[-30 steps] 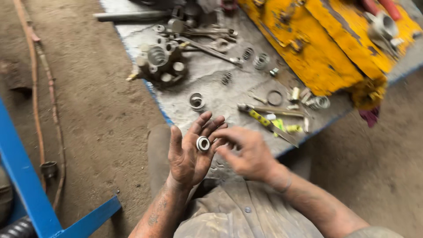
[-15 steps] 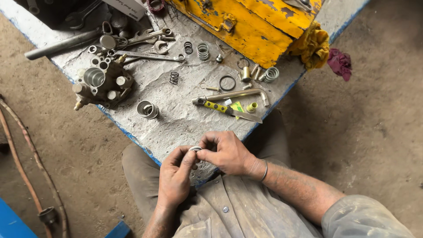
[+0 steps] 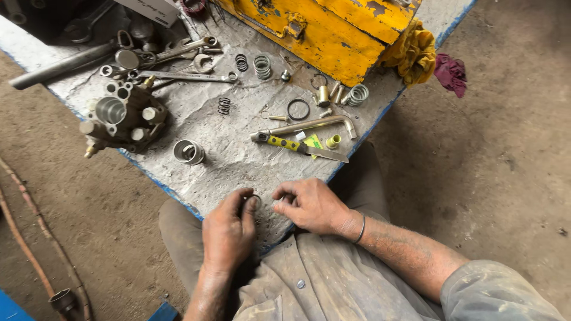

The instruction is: The person assembles small mechanical components, including springs, washers, and cylindrical metal parts, on a workbench. They handle each piece individually, fitting them together by hand and occasionally using a small tube of lubricant.

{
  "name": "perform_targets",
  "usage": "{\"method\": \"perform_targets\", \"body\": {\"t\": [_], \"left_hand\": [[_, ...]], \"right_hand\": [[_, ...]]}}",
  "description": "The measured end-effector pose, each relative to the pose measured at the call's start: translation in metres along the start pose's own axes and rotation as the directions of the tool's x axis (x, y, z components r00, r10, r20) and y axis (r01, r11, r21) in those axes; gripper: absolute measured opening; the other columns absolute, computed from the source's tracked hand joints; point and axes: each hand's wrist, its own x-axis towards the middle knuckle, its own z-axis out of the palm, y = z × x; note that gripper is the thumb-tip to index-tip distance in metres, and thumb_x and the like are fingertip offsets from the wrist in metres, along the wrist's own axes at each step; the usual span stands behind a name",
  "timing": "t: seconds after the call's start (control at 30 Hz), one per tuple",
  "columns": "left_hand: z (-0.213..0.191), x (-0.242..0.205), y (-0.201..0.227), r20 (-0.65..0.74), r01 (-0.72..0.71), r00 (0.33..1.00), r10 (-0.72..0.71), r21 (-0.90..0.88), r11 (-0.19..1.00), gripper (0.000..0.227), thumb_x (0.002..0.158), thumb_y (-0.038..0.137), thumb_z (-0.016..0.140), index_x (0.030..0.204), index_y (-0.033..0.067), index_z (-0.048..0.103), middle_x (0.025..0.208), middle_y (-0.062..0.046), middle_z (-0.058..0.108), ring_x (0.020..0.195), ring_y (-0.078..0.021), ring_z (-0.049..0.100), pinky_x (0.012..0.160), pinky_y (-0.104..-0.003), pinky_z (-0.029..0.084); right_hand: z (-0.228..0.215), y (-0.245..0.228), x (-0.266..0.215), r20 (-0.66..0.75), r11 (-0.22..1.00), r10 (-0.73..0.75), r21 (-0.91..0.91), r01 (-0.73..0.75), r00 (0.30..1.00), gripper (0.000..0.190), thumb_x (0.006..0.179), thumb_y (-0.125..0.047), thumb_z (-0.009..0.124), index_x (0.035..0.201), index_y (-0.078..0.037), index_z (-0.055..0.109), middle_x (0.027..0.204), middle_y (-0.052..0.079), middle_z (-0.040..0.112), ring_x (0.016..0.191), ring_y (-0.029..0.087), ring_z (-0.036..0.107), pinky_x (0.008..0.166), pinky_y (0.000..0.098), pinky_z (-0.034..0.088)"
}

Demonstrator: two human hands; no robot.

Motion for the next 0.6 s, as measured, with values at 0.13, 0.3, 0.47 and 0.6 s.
{"method": "perform_targets", "body": {"t": [0.13, 0.3, 0.47, 0.6], "left_hand": [[-0.001, 0.01, -0.004, -0.052, -0.103, 0.992, 0.116, 0.203, 0.974, 0.018, 0.091, 0.021, 0.071, 0.106, 0.0126, 0.077, 0.099, -0.012, 0.071, 0.089, -0.0349, 0.069, 0.075, -0.044, 0.055], [-0.001, 0.01, -0.008, -0.108, -0.132, 0.982, 0.154, 0.186, 0.974, 0.021, 0.091, 0.02, 0.072, 0.11, 0.0105, 0.075, 0.106, -0.014, 0.069, 0.091, -0.0343, 0.069, 0.076, -0.043, 0.055], [-0.006, 0.006, -0.002, -0.096, -0.039, 0.994, 0.045, 0.062, 0.997, 0.022, 0.091, 0.018, 0.072, 0.112, 0.0099, 0.073, 0.108, -0.012, 0.069, 0.082, -0.0275, 0.07, 0.072, -0.039, 0.056], [-0.008, 0.0, 0.007, -0.125, -0.183, 0.975, 0.185, 0.028, 0.983, 0.022, 0.089, 0.016, 0.074, 0.11, 0.01, 0.072, 0.105, -0.01, 0.07, 0.083, -0.0244, 0.071, 0.072, -0.036, 0.058]], "right_hand": [[-0.023, 0.008, -0.002, -0.22, 0.991, -0.063, -0.127, 0.036, 0.974, 0.024, 0.084, -0.025, 0.073, 0.099, -0.007, 0.077, 0.08, 0.009, 0.075, 0.066, 0.015, 0.072, 0.061, 0.0308, 0.059], [-0.064, 0.032, -0.003, -0.574, 0.978, -0.115, -0.209, -0.01, 0.811, 0.025, 0.086, -0.021, 0.072, 0.107, -0.008, 0.073, 0.093, 0.01, 0.073, 0.07, 0.017, 0.071, 0.066, 0.0312, 0.058], [-0.084, 0.046, 0.01, -0.449, 0.85, -0.367, -0.518, 0.098, 0.815, 0.023, 0.087, -0.018, 0.075, 0.109, -0.011, 0.073, 0.098, 0.013, 0.07, 0.091, 0.033, 0.069, 0.081, 0.0415, 0.056], [-0.067, 0.039, 0.002, -0.459, 0.865, -0.38, -0.484, 0.133, 0.803, 0.019, 0.089, -0.017, 0.074, 0.107, -0.009, 0.072, 0.097, 0.014, 0.07, 0.089, 0.033, 0.069, 0.081, 0.0436, 0.056]]}}
